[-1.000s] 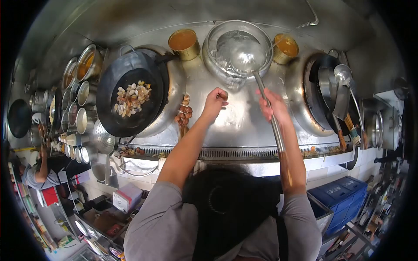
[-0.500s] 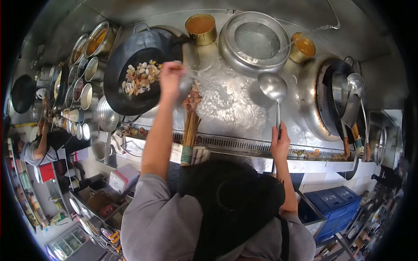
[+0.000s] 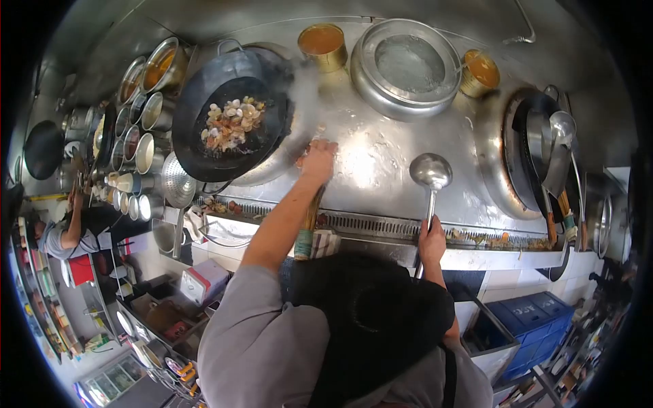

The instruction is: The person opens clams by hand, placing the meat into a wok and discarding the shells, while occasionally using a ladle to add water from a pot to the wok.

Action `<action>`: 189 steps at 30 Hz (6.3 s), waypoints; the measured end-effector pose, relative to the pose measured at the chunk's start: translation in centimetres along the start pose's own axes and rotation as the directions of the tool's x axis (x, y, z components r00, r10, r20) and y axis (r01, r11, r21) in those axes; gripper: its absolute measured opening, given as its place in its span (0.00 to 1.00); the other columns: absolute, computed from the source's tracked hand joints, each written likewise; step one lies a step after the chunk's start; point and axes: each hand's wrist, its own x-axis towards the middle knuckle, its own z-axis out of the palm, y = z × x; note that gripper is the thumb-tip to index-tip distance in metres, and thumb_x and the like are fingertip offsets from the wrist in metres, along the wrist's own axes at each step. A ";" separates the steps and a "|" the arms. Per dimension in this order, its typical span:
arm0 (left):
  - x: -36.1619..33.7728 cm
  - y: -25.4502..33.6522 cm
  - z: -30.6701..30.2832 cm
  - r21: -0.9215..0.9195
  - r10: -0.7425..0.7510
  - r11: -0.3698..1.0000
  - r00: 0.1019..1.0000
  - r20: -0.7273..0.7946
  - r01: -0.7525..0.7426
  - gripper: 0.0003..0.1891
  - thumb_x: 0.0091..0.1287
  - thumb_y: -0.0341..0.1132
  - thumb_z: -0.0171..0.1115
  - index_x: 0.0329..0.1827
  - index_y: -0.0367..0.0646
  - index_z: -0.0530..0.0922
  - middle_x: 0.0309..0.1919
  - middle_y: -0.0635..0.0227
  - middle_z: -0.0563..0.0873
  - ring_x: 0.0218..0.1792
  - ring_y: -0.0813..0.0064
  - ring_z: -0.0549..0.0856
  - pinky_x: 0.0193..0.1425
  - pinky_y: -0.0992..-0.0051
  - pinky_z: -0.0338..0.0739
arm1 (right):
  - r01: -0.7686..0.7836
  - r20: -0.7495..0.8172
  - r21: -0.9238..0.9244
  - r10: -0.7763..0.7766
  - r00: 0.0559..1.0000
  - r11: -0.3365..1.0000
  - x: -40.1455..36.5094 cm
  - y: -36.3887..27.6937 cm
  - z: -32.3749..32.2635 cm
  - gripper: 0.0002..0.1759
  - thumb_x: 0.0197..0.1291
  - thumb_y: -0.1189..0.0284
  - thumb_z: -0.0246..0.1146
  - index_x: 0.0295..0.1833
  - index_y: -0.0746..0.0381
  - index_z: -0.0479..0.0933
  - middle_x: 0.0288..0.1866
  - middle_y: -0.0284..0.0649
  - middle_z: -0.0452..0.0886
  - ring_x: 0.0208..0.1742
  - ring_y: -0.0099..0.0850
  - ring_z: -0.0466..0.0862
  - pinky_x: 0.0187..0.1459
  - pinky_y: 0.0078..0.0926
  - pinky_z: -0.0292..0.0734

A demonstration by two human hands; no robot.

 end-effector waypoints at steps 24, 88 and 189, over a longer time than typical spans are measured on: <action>-1.1 5.5 -1.6 -0.971 0.014 0.213 0.994 0.110 0.105 0.16 0.70 0.29 0.67 0.60 0.38 0.79 0.44 0.70 0.85 0.45 0.81 0.83 0.53 0.78 0.80 | 0.317 0.024 0.741 -0.495 0.869 0.592 9.1 -16.2 0.5 0.16 0.66 0.76 0.64 0.59 0.64 0.81 0.48 0.48 0.83 0.42 0.39 0.86 0.43 0.30 0.81; -4.4 10.8 -4.9 -0.979 -0.151 0.145 0.981 0.121 0.143 0.14 0.64 0.18 0.59 0.46 0.43 0.67 0.36 0.74 0.77 0.36 0.85 0.76 0.37 0.80 0.72 | 0.776 -0.130 0.141 -0.765 0.630 0.615 5.2 -18.7 -2.4 0.19 0.55 0.74 0.65 0.53 0.63 0.73 0.46 0.49 0.76 0.38 0.48 0.86 0.34 0.43 0.85; -7.0 4.6 -10.8 -0.919 -0.206 0.382 0.978 0.016 0.095 0.19 0.68 0.38 0.69 0.57 0.36 0.84 0.30 0.75 0.84 0.29 0.89 0.75 0.33 0.82 0.71 | 0.757 -0.067 0.397 -0.807 0.587 0.519 7.1 -25.4 -4.5 0.18 0.58 0.78 0.65 0.55 0.60 0.79 0.49 0.46 0.81 0.40 0.48 0.87 0.42 0.43 0.86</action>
